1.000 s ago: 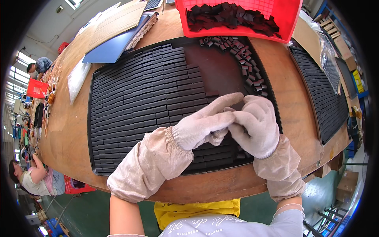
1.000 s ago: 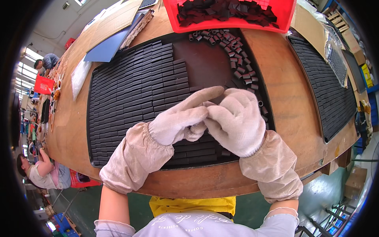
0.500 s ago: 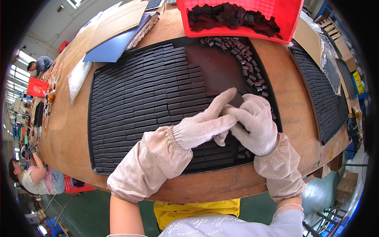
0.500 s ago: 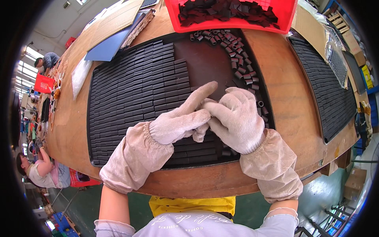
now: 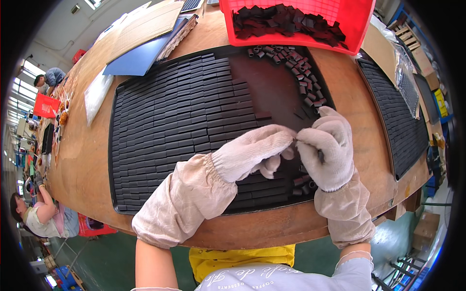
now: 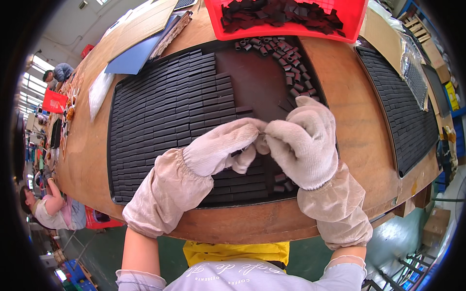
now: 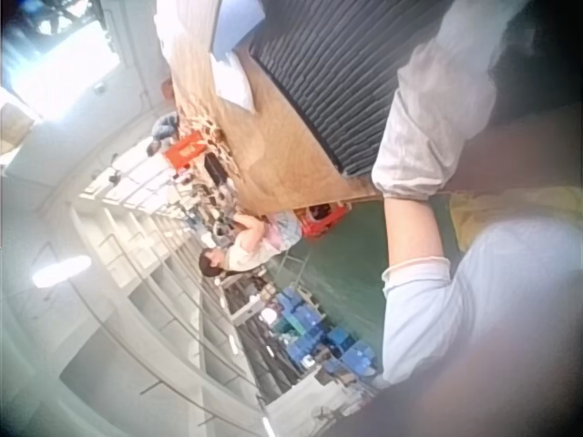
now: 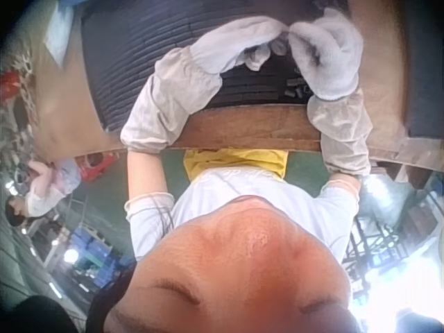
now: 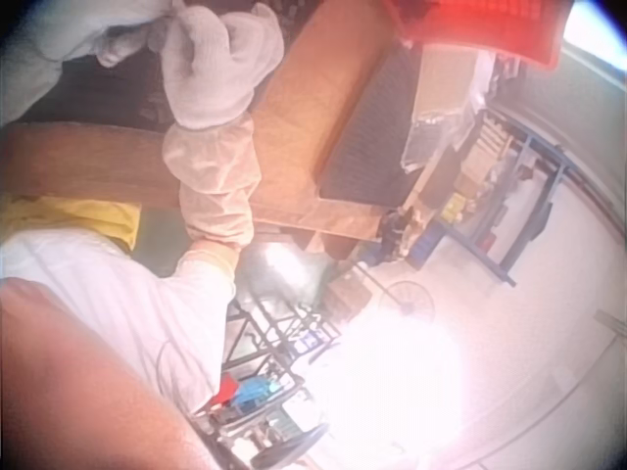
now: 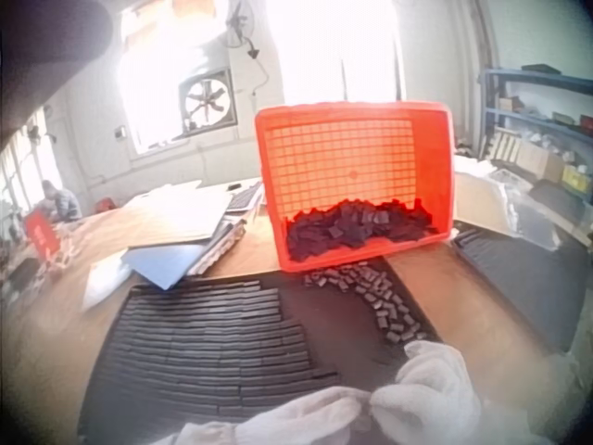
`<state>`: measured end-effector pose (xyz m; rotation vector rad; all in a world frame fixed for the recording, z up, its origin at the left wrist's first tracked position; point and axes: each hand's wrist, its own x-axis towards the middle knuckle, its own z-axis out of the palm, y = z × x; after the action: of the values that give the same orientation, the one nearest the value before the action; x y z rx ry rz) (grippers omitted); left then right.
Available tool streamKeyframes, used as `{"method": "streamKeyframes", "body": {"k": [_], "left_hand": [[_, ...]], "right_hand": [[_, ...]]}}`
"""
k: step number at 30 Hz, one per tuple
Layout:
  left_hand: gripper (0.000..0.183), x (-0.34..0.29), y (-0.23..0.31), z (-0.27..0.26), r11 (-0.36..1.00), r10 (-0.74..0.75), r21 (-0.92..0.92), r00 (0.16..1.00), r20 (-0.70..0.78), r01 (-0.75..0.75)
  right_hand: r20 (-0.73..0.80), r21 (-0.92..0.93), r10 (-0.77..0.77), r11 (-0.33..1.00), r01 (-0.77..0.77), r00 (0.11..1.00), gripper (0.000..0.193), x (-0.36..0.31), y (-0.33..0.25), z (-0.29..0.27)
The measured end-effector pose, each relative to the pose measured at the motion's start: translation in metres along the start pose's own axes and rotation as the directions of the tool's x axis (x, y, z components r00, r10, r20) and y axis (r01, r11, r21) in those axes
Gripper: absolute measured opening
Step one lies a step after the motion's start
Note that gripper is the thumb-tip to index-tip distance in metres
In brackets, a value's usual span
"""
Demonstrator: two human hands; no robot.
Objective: The person sorts small black industrial components by hand, arranging them into rows on a grooved assembly tray.
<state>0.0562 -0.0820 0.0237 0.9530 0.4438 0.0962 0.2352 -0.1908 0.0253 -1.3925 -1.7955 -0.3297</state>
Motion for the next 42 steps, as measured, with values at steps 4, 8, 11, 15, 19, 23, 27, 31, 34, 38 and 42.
{"method": "streamKeyframes", "body": {"k": [4,8,11,15,19,23,27,31,34,38,42], "left_hand": [[0.04,0.002,0.0,-0.002,0.999,0.013,0.029,1.0,0.014,-0.013],[0.033,0.001,0.005,-0.001,0.991,0.04,0.125,0.999,-0.024,-0.037],[0.029,0.002,0.004,-0.003,0.988,0.041,0.15,0.998,-0.051,-0.033],[0.036,0.004,0.001,-0.008,0.979,0.088,0.185,0.996,-0.033,-0.08],[0.036,0.003,0.003,-0.008,0.985,0.125,0.126,0.991,-0.057,-0.117],[0.033,0.002,0.005,-0.003,0.981,0.133,0.149,0.989,-0.068,-0.122],[0.033,0.003,0.003,-0.003,0.962,0.15,0.239,0.987,-0.056,-0.133],[0.033,0.002,0.005,-0.005,0.947,0.151,0.297,0.986,-0.077,-0.121],[0.031,0.002,0.007,-0.005,0.937,0.164,0.328,0.981,-0.104,-0.122],[0.028,0.0,0.011,0.001,0.973,0.2,0.147,0.964,-0.175,-0.175],[0.027,0.0,0.009,-0.001,0.978,0.21,0.023,0.971,-0.114,-0.208]], "right_hand": [[-0.028,-0.046,-0.008,0.999,0.006,1.0,0.033,0.0,0.002,-0.003],[-0.041,-0.059,-0.105,0.993,0.103,0.994,0.035,0.004,0.003,-0.002],[-0.005,-0.097,-0.157,0.983,0.156,0.988,0.037,0.003,0.006,-0.002],[-0.012,-0.057,-0.167,0.984,0.167,0.986,0.037,0.004,0.009,-0.003],[-0.062,0.038,-0.001,0.999,0.003,0.998,0.038,0.003,0.009,-0.003],[-0.041,0.145,0.058,0.988,-0.051,0.997,0.041,0.006,0.004,-0.002],[0.066,0.078,-0.035,0.997,0.03,0.997,0.042,0.004,0.006,0.0],[0.068,0.048,-0.116,0.992,0.112,0.991,0.042,0.004,0.011,0.002],[0.079,0.051,-0.109,0.993,0.105,0.991,0.04,0.004,0.009,0.0],[0.01,0.137,0.064,0.988,-0.065,0.998,0.035,0.001,0.006,-0.002],[0.002,0.6,0.479,0.701,-0.385,0.878,0.03,-0.017,0.0,0.003]]}}
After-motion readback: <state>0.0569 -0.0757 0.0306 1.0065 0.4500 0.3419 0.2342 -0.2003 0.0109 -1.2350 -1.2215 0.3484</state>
